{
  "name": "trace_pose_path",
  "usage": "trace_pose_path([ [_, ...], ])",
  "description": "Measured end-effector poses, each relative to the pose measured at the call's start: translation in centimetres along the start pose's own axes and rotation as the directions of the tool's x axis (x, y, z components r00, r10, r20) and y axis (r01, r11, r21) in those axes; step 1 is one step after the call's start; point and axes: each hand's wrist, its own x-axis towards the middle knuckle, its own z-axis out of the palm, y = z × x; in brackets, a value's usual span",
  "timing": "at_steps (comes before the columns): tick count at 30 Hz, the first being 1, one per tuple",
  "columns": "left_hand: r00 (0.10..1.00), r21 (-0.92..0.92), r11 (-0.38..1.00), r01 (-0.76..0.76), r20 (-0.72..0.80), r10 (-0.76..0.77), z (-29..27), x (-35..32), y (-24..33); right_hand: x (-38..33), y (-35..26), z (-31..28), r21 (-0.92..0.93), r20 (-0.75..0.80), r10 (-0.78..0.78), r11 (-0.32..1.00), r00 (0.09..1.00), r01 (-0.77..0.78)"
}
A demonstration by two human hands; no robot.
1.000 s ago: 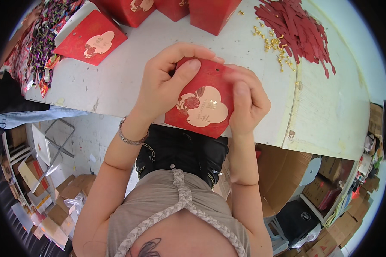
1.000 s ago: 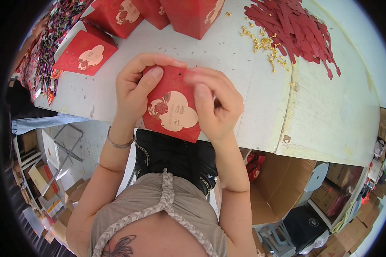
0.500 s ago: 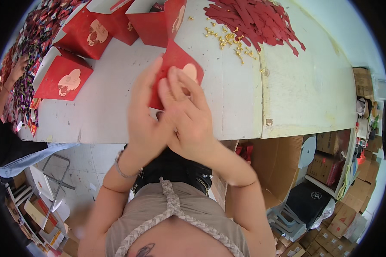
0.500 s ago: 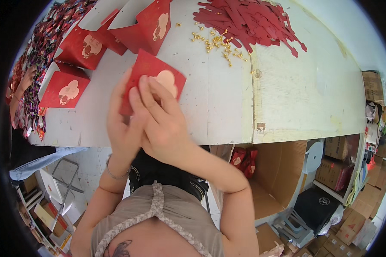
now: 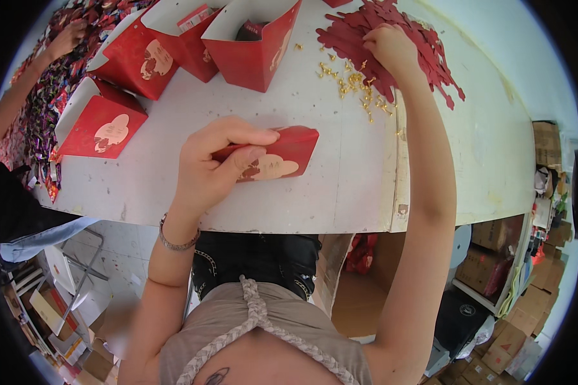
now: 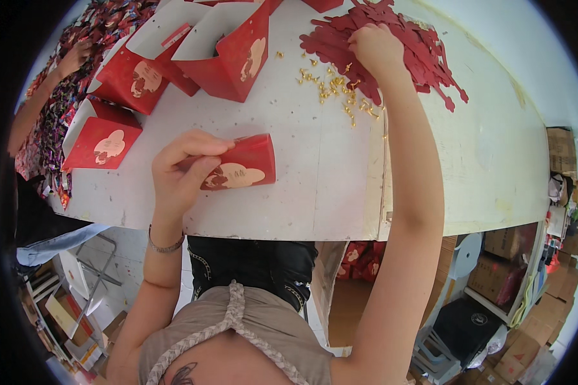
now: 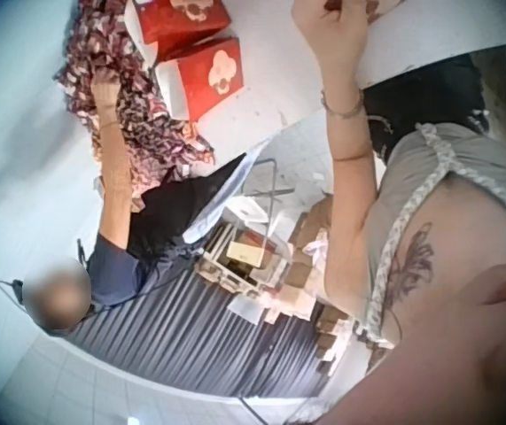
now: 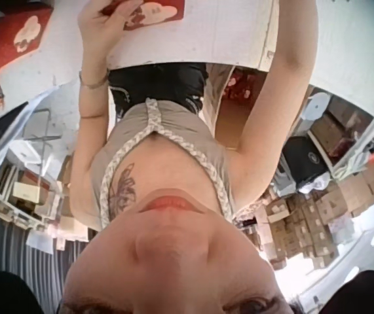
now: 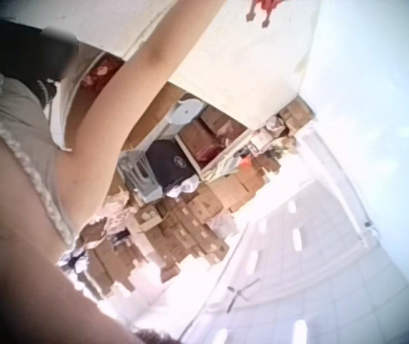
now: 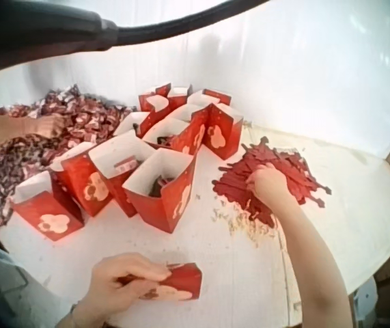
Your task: The person assembles small red gift boxes by folding paper, inserting candies, and attaching red ribbons. They repeatedly pick up flat red paper pieces, fold them into box shapes, place wrapped candies inside, and secure the boxes with ribbons.
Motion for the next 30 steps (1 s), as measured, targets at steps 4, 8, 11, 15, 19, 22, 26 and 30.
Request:
trace_pose_path([
  [4,0.999,0.054,0.997,-0.046,-0.013,0.047,0.0,0.1,-0.2,-0.8,1.5,-1.3,0.657,-0.079,0.306,0.731,0.949,-0.182],
  [8,0.997,-0.008,1.000,0.025,-0.067,-0.026,0.7,-0.2,0.1,-1.6,1.6,-2.0,0.644,-0.057,0.286,0.743,0.957,-0.184],
  [11,0.998,-0.035,0.999,0.002,-0.058,-0.004,0.8,0.1,0.1,-0.2,0.9,0.8,0.378,-0.199,-0.070,0.915,0.977,0.143],
  [15,0.991,-0.082,0.996,-0.036,-0.132,0.025,1.0,-0.3,-0.1,1.1,-0.1,0.2,0.348,-0.013,0.145,0.928,0.989,-0.132],
  [19,0.955,0.114,0.959,-0.257,-0.124,0.271,1.1,0.3,-1.6,-0.2,3.7,-1.2,0.686,-0.051,0.544,0.628,0.837,-0.367],
  [22,0.929,0.133,0.939,-0.316,-0.157,0.335,1.4,0.6,-2.0,-1.9,4.9,-1.7,0.821,-0.014,0.625,0.453,0.780,-0.348],
  [26,0.934,0.191,0.934,-0.302,-0.137,0.330,1.2,0.4,-1.7,-3.7,2.6,-5.3,0.875,-0.180,0.679,0.441,0.711,-0.200],
  [30,0.939,0.275,0.918,-0.287,-0.107,0.326,0.9,0.6,-0.8,-10.8,-7.8,-12.0,0.800,-0.355,-0.071,0.493,0.932,0.343],
])
